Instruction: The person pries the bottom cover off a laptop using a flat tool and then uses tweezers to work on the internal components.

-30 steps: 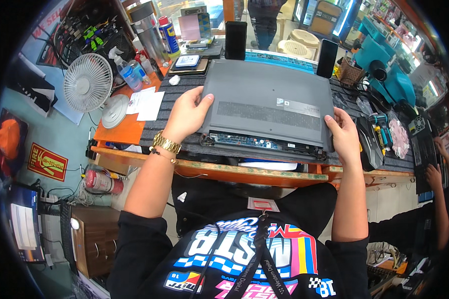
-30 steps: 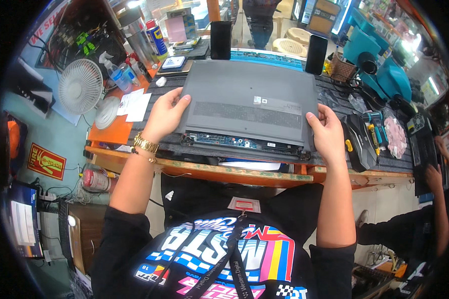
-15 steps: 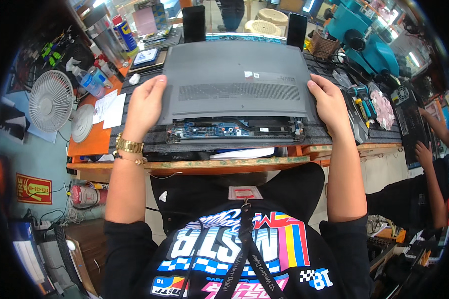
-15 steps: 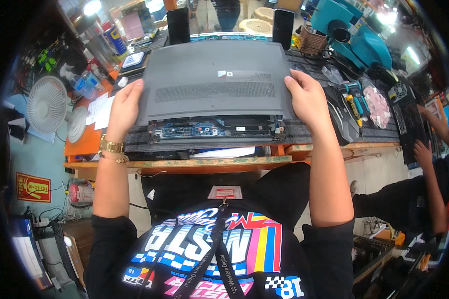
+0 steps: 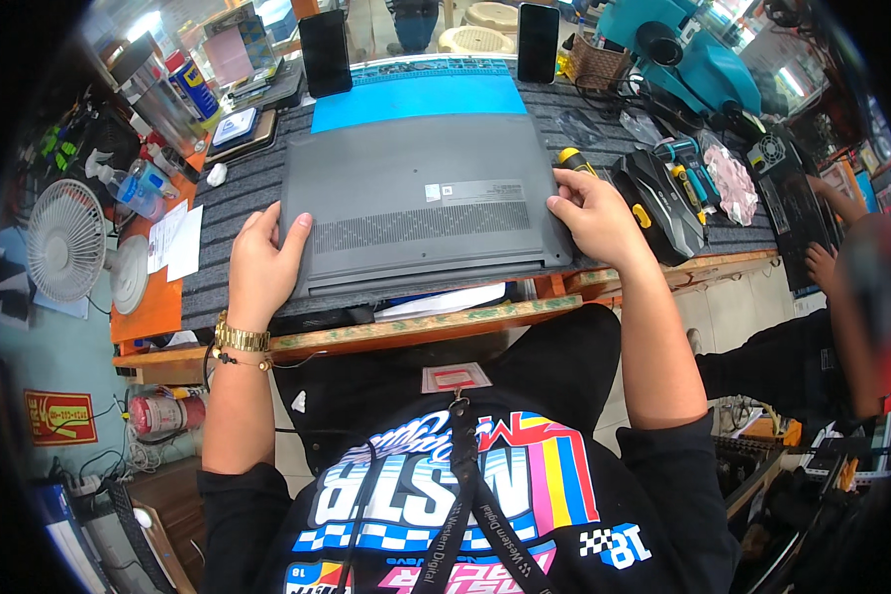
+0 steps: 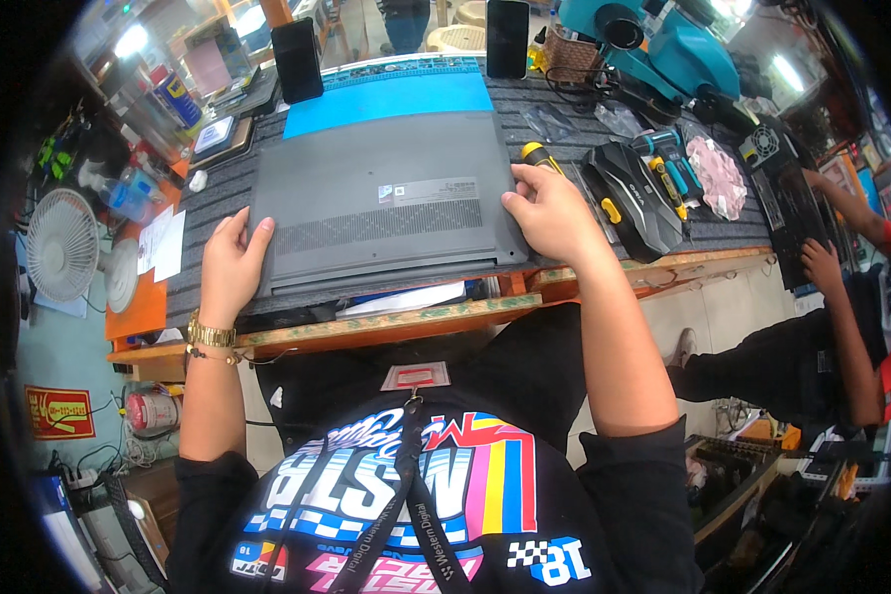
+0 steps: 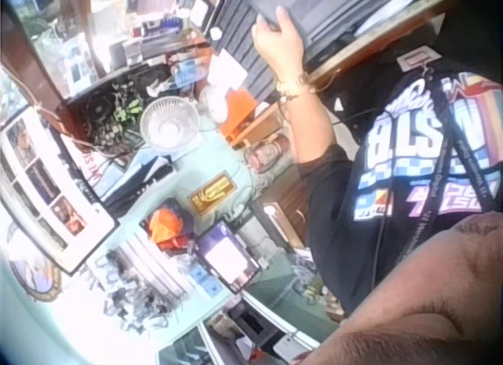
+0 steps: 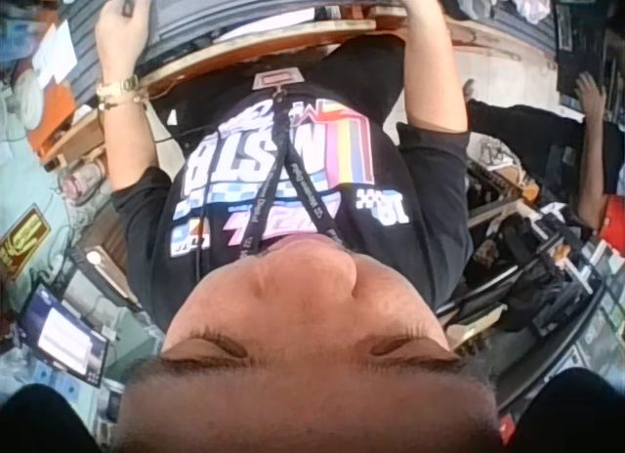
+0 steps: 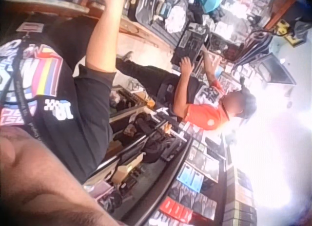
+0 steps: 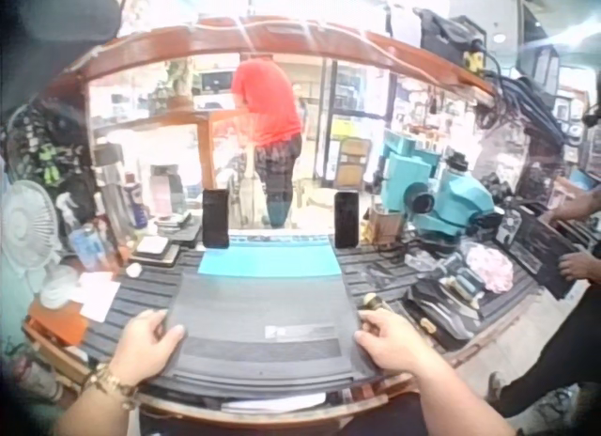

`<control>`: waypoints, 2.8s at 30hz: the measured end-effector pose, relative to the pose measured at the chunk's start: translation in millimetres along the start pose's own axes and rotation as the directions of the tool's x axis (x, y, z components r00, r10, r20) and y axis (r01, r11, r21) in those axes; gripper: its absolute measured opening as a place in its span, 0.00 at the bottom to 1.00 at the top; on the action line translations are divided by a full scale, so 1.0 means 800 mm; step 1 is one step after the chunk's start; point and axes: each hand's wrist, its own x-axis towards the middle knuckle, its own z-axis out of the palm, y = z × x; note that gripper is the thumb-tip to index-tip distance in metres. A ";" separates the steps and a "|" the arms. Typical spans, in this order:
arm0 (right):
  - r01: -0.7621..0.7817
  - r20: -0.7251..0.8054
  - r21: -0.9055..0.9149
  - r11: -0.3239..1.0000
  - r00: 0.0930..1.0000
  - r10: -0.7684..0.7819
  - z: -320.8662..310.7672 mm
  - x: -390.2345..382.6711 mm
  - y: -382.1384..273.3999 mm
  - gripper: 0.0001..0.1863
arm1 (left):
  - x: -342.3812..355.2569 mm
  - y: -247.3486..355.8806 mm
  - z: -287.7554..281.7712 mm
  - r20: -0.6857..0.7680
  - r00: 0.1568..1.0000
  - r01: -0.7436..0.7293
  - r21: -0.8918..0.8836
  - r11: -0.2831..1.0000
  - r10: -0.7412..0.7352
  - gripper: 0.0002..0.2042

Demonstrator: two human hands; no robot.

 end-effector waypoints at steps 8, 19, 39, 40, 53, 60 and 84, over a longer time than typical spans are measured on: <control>0.032 -0.011 -0.074 0.997 0.999 -0.033 0.007 0.001 0.000 0.28 | 0.001 -0.009 0.007 -0.041 0.999 -0.012 0.040 0.999 0.014 0.22; 0.216 -0.039 -0.238 0.947 0.972 -0.231 0.024 -0.028 -0.001 0.26 | -0.008 0.008 0.008 -0.010 1.000 0.012 0.124 0.992 -0.011 0.27; 0.342 -0.015 -0.520 0.783 0.913 -0.408 0.050 -0.073 -0.052 0.30 | -0.025 0.052 0.028 0.185 0.981 -0.026 0.406 0.913 -0.054 0.50; 0.380 0.033 -0.508 0.773 0.906 -0.423 0.054 -0.076 -0.066 0.31 | -0.024 0.052 0.027 0.180 0.982 -0.022 0.413 0.910 -0.058 0.50; 0.518 0.233 -0.479 0.709 0.854 -0.466 0.103 -0.083 -0.106 0.55 | -0.029 0.102 0.066 0.148 0.988 -0.019 0.428 0.904 -0.049 0.44; 0.376 0.159 -0.539 0.754 0.924 -0.347 0.075 -0.073 -0.082 0.52 | -0.030 0.109 0.066 0.144 0.988 -0.022 0.479 0.878 -0.053 0.51; -0.169 -0.376 -0.193 0.967 0.923 0.087 0.082 0.031 -0.029 0.41 | 0.060 -0.012 0.044 -0.054 0.927 0.370 -0.024 0.929 -0.371 0.39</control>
